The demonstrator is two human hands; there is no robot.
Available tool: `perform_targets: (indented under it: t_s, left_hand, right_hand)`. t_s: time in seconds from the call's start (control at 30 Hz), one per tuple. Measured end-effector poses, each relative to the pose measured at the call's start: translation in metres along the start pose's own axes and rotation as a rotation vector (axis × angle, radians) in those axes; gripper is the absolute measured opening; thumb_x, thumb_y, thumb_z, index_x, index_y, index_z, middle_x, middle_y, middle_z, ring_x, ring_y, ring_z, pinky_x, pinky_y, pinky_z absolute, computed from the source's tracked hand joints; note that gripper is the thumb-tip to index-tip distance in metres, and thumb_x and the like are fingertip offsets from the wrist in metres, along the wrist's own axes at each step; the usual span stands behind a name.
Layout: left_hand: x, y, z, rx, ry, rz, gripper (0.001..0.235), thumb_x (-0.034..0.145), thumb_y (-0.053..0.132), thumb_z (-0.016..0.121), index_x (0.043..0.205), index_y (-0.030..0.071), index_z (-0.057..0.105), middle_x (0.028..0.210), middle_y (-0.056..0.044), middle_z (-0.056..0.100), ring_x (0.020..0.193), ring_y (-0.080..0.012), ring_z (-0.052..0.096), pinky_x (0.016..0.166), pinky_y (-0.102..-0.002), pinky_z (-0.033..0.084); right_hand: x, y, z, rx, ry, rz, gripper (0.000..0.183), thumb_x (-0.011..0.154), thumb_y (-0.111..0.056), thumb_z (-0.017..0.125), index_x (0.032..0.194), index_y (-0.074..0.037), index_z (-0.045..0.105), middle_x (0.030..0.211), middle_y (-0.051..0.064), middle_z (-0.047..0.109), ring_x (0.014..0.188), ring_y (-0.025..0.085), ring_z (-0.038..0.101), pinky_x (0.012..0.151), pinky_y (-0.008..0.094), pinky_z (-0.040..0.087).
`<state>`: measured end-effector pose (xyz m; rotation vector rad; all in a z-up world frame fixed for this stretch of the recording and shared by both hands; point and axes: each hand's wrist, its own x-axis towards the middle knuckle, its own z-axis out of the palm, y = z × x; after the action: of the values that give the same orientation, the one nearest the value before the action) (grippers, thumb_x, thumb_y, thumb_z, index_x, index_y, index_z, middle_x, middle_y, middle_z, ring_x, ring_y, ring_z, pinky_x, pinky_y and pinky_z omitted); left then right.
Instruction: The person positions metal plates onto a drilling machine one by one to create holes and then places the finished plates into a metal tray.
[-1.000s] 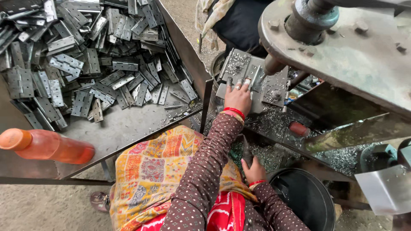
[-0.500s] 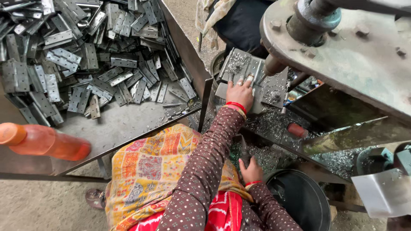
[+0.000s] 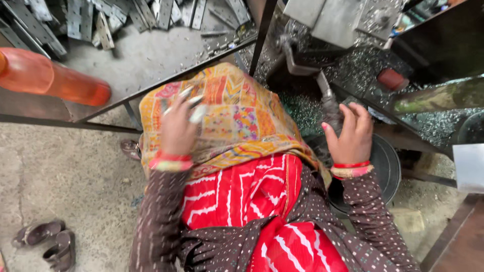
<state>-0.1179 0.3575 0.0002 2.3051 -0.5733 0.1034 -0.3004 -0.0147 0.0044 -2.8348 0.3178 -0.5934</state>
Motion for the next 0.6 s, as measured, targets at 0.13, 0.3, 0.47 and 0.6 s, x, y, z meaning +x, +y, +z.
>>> perform_targets:
  t_s: [0.13, 0.3, 0.47, 0.6]
  left_hand:
    - [-0.103, -0.003, -0.068, -0.153, 0.011, -0.247, 0.038, 0.098, 0.024, 0.068, 0.133, 0.009, 0.067, 0.145, -0.018, 0.061, 0.132, -0.0355, 0.06, 0.109, -0.041, 0.046]
    - [-0.156, 0.012, -0.077, 0.064, -0.063, -0.188, 0.052, 0.083, 0.029, 0.078, 0.13, 0.009, 0.069, 0.133, -0.015, 0.065, 0.118, -0.0352, 0.062, 0.095, -0.047, 0.044]
    - [-0.16, -0.003, -0.06, 0.145, -0.047, -0.134, 0.041, 0.08, 0.014, 0.074, 0.12, 0.01, 0.074, 0.119, -0.008, 0.071, 0.111, -0.0311, 0.065, 0.093, -0.047, 0.043]
    - [-0.161, -0.012, -0.053, 0.128, -0.024, -0.085, 0.036, 0.078, 0.009, 0.072, 0.114, 0.009, 0.075, 0.116, -0.008, 0.072, 0.109, -0.0301, 0.065, 0.094, -0.046, 0.044]
  right_hand:
    - [0.007, -0.047, -0.034, 0.151, -0.129, -0.184, 0.045, 0.09, -0.018, 0.08, 0.13, -0.005, 0.064, 0.136, 0.017, 0.058, 0.126, 0.039, 0.057, 0.109, 0.047, 0.046]
    - [0.01, -0.068, -0.017, 0.315, -0.386, -0.276, 0.039, 0.085, -0.016, 0.079, 0.121, -0.005, 0.068, 0.128, 0.014, 0.062, 0.118, 0.036, 0.06, 0.1, 0.044, 0.049]
    - [0.014, -0.085, -0.007, 0.409, -0.461, -0.18, 0.026, 0.092, -0.014, 0.075, 0.117, -0.011, 0.072, 0.115, 0.009, 0.068, 0.109, 0.029, 0.066, 0.094, 0.039, 0.053]
    - [0.028, -0.1, 0.003, 0.371, -0.446, -0.373, 0.024, 0.085, -0.016, 0.077, 0.108, -0.009, 0.072, 0.109, 0.01, 0.069, 0.104, 0.033, 0.066, 0.089, 0.042, 0.053]
